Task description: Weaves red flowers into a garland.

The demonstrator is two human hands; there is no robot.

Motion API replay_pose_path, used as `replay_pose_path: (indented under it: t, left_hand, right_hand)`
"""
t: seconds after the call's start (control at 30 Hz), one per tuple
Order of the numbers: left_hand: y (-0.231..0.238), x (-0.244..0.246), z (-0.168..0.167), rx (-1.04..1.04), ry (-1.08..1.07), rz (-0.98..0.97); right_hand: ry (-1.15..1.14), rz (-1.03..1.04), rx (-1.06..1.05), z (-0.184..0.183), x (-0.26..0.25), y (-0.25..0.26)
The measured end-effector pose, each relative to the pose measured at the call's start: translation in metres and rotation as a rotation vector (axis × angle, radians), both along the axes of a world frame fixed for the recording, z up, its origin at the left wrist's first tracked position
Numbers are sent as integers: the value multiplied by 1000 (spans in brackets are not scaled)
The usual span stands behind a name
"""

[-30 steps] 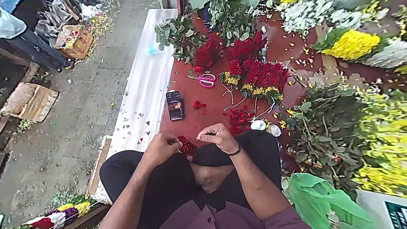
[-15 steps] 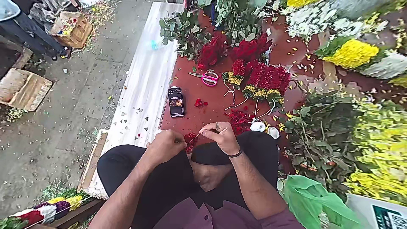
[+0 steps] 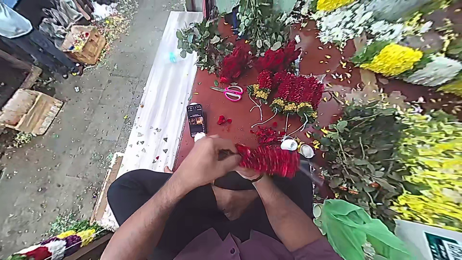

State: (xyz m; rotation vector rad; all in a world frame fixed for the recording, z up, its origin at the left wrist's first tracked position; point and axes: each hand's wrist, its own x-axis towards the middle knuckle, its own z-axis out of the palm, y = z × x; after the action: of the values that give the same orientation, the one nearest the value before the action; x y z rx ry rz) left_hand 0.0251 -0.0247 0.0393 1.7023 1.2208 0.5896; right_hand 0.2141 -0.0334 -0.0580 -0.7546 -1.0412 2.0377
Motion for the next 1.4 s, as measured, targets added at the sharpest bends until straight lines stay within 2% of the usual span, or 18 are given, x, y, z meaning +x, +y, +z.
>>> replay_pose_path:
  t: [0.1,0.2,0.33,0.4,0.5,0.6,0.7,0.77,0.83,0.9,1.0,1.17,1.4]
  left_hand:
    - [1,-15,-20,9,25,221]
    - [-8,-41,-43,-39,136,346]
    - [-25,-72,-58,-341,202,211]
    - [-31,-77,-60,-428,227,124]
    - [-35,-79,-67,-403,259,95]
    - [-38,-79,-74,-398,232,107]
    - [-41,-78,-82,-431,240,112]
    - [-42,-79,-87,-452,226,112]
    - [-43,-81,-91,-473,215,124]
    - [-45,-84,-96,-490,230,133]
    - [-43,-84,-99,-504,254,122]
    - [-41,-75,-94,-498,269,61]
    - [-42,-66,-93,-499,290,14]
  right_hand:
    - [200,201,135,-32,-3,1]
    - [155,180,205,-31,0,9]
    - [-29,48,182,-34,8,19]
    - [-88,91,205,-33,9,20]
    - [-152,256,224,-29,12,22]
    - [-450,333,175,-39,19,44]
    - [-1045,233,223,-75,10,82]
    - [-1176,131,228,-109,-2,118]
    - [-1182,31,204,-152,-15,153]
    - [-1179,22,116,-190,-28,174]
    - [-1195,20,98,-215,-42,185]
    - [-1083,-197,26,-199,-30,179]
    - [-1033,-193,-72,-179,3,182]
